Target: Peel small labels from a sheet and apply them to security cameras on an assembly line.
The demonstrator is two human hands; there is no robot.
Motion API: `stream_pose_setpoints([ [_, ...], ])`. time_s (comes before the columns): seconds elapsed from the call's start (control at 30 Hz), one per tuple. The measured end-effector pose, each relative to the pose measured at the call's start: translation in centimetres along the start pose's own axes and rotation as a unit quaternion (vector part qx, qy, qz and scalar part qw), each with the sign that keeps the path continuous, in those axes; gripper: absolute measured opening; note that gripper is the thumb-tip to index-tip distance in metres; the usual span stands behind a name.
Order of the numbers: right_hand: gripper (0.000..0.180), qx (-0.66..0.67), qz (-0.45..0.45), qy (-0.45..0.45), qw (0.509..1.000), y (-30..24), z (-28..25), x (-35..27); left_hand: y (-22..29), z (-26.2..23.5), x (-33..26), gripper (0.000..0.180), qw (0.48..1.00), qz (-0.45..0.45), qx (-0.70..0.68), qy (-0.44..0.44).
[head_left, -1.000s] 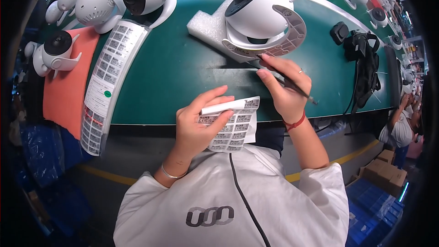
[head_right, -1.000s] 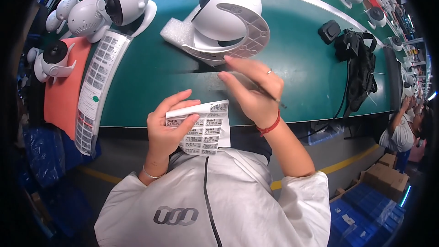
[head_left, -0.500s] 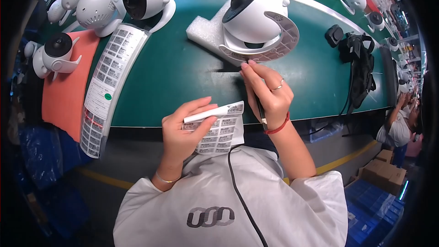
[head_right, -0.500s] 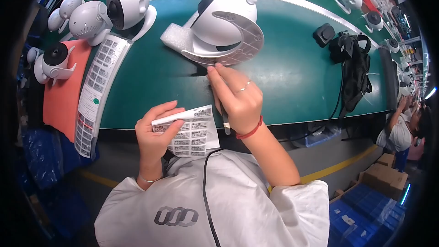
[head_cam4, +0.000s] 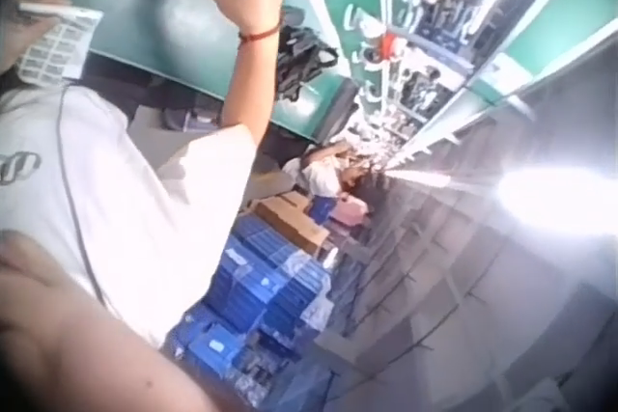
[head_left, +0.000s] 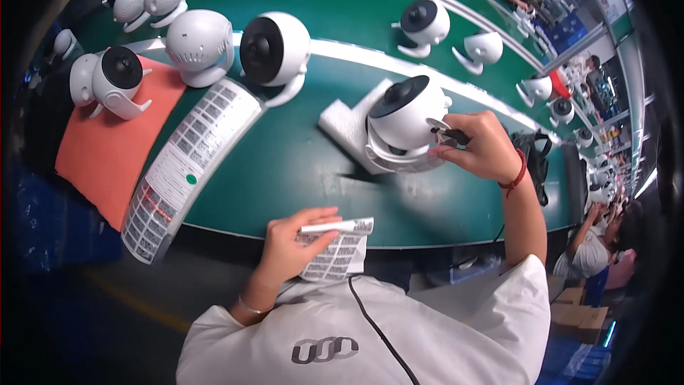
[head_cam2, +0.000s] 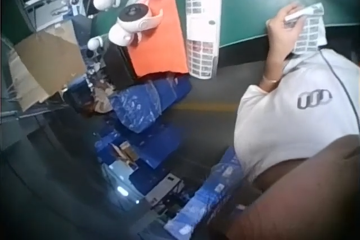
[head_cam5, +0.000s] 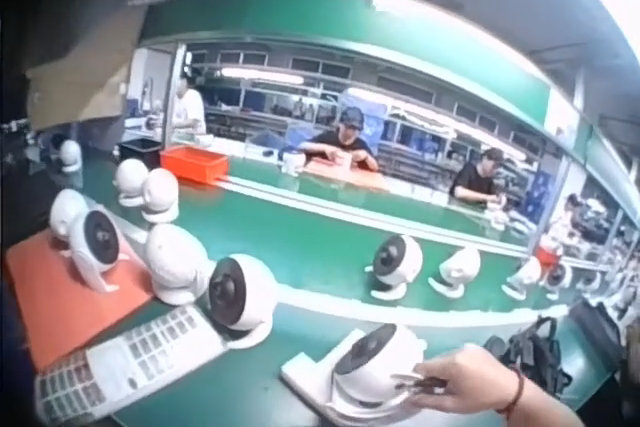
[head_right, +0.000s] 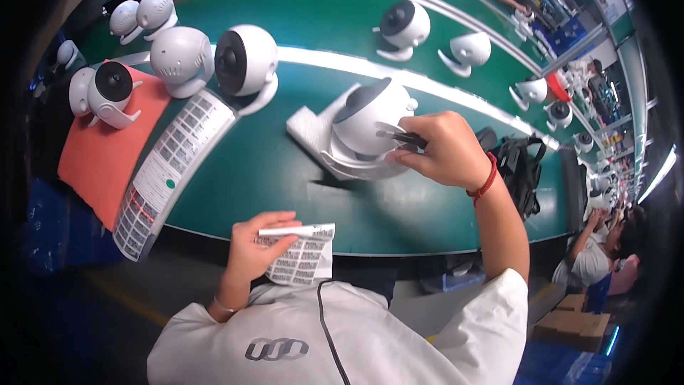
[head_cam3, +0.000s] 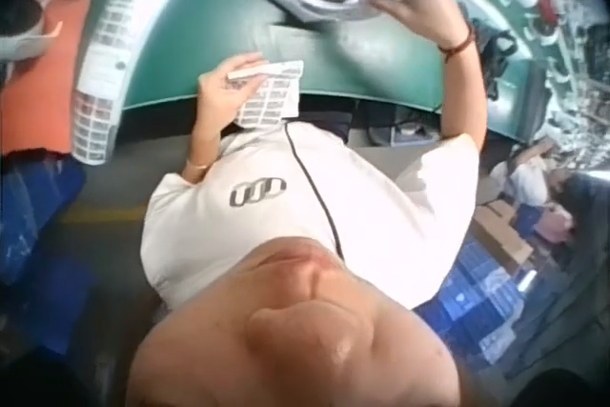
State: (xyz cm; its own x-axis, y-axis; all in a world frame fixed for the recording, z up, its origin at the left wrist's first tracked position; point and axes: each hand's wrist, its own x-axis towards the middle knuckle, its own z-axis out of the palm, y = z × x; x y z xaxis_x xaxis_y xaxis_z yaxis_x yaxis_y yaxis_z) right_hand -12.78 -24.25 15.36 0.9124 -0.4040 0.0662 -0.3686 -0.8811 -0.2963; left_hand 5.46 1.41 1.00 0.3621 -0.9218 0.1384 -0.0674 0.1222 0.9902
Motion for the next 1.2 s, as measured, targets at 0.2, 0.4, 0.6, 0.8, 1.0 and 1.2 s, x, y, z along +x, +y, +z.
stream_pose_setpoints([
  [0.2,0.013,-0.272,0.022,0.117,0.955,2.7,1.1,11.1,0.5,0.2,-0.2,0.032,1.0,0.016,0.017,0.007],
  [0.4,0.006,-0.41,0.004,0.192,0.892,15.3,9.6,23.6,-0.5,0.9,0.2,0.031,0.999,0.02,0.027,0.01],
  [0.6,0.023,-0.341,-0.084,0.151,0.924,15.0,8.3,17.0,-0.6,1.1,-0.1,0.029,0.997,0.01,0.065,0.05],
  [0.8,0.015,-0.324,0.166,0.001,0.932,24.2,1.5,3.8,0.7,1.2,0.0,0.025,0.993,-0.006,0.108,0.056],
  [1.0,0.07,-0.245,0.384,-0.1,0.885,37.6,-0.7,2.5,1.3,1.4,0.9,0.025,0.988,-0.056,0.13,0.061],
  [1.2,0.07,-0.194,0.388,-0.017,0.901,42.7,0.6,3.2,0.5,2.4,0.3,0.026,0.981,-0.036,0.149,0.123],
])
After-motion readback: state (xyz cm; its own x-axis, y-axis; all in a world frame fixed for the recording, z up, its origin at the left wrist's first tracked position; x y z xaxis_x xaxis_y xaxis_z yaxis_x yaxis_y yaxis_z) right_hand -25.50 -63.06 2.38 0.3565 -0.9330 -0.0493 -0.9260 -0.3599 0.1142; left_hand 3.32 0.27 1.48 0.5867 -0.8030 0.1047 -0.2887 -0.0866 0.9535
